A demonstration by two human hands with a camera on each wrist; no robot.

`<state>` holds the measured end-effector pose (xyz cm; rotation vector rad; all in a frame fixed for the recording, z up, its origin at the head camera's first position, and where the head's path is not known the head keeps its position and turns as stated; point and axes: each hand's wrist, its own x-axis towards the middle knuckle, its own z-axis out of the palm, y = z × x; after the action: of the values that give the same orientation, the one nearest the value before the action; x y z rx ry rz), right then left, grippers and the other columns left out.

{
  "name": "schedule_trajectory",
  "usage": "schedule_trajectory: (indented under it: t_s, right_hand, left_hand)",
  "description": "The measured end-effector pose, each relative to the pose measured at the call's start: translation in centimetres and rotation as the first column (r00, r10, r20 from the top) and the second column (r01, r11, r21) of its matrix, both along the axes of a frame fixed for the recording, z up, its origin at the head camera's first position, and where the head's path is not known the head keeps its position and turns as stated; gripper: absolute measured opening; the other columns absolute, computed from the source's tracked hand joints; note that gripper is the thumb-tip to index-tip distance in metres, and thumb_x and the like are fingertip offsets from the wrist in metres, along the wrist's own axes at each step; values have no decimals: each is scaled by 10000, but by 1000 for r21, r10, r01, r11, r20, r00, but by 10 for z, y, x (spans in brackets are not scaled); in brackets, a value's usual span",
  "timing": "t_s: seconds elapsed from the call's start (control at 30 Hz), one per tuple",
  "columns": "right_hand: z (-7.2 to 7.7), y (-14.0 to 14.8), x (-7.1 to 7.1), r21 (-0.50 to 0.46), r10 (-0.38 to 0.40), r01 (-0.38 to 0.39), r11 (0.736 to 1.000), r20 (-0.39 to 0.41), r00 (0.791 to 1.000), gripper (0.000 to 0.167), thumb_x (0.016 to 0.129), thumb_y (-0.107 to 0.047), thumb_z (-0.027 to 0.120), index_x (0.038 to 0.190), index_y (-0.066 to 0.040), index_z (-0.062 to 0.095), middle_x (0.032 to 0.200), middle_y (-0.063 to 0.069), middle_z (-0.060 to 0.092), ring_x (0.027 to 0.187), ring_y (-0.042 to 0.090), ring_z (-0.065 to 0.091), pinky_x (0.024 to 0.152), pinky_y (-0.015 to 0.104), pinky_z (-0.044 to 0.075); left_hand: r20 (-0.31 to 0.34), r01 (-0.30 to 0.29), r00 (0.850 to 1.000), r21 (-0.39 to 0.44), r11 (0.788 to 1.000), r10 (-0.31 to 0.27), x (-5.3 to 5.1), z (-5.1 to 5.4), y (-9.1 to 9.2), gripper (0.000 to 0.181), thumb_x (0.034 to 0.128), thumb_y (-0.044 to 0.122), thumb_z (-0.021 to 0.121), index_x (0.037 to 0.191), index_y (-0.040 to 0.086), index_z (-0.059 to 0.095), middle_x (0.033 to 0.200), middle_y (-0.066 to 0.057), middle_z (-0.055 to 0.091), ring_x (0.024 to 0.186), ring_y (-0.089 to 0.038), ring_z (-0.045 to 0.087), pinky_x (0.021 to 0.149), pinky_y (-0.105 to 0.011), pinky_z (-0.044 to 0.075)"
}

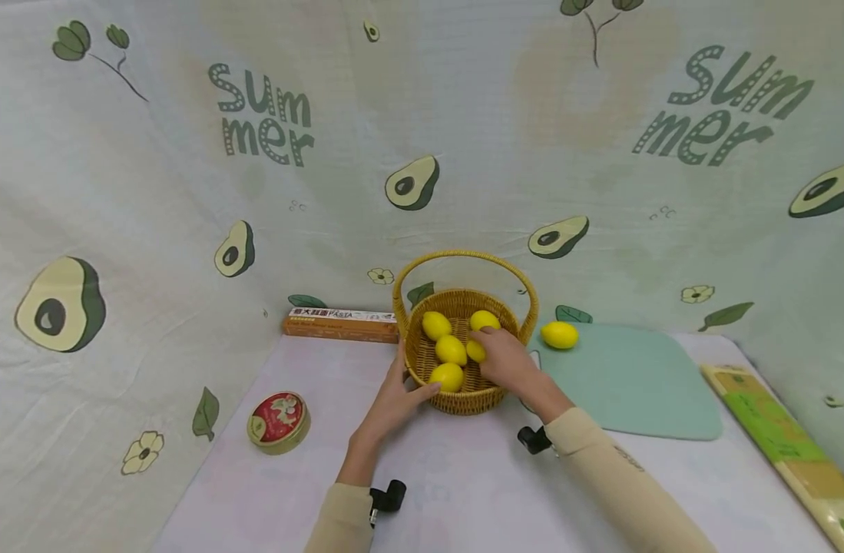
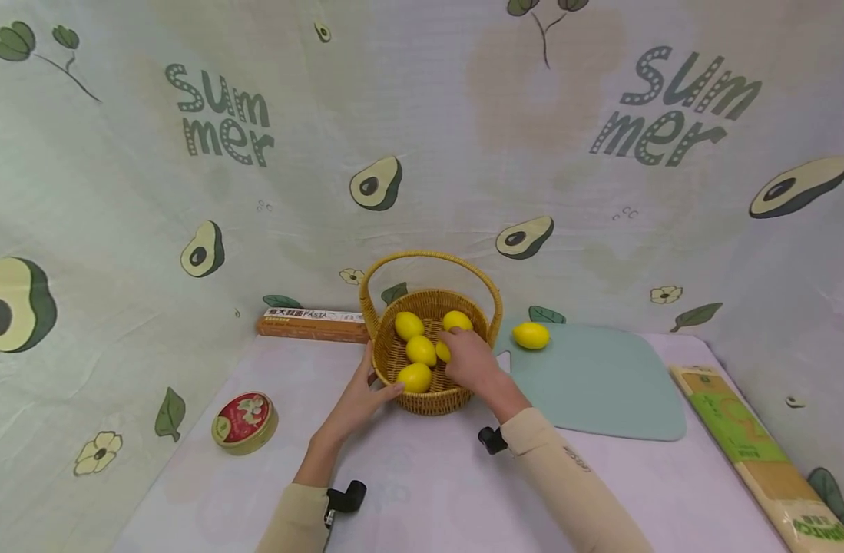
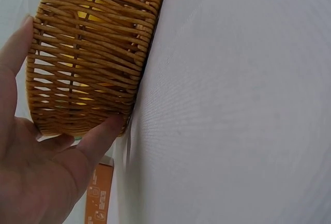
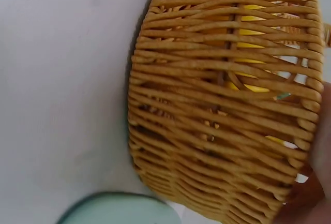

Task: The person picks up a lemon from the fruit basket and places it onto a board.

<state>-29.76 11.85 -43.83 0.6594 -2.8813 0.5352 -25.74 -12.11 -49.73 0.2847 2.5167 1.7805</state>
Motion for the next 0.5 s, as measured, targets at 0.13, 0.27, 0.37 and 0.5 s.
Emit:
schedule_trajectory:
  t_s: [0.13,0.27,0.37,0.5]
  right_hand:
    - [7,4,6,13,33,-32,999,-33,999,543,806,72,594,1333,-56,620,1232,120,665,1060,297,631,923,444,545]
    - [16,8,13,34,60,-58,998,-57,997,537,819,50,609,1344,-64,612,1270,119,651,1087,323,627,921,468,544]
    - [23,12,17,20,86,-85,996,-63,994,529,822,44,630,1337,-74,621,1300,121,649,1118,333,631,931,484,544]
    - [30,21,22,-13,116,-117,993,-55,992,533,814,57,649,1329,-79,631,1337,128,639,1190,334,618,955,491,540]
  left_hand:
    - [8,0,1000,-6,1000,0,0,2,0,1123,850,442,773,1584,369,-75,1685,-29,65,1507,-334,266,1195,-582,265]
    - [13,7,1000,7,1000,-7,0,2,0,1111,869,392,767,1586,345,-79,1685,-43,53,1513,-351,245,1202,-593,237]
    - [12,8,1000,23,1000,-8,-1,1,0,1121,864,383,775,1589,326,-78,1685,-49,41,1518,-358,228,1208,-597,218]
    - [10,1,1000,18,1000,-1,-1,1,-1,1148,835,436,789,1589,343,-71,1684,-36,56,1513,-338,248,1208,-580,236]
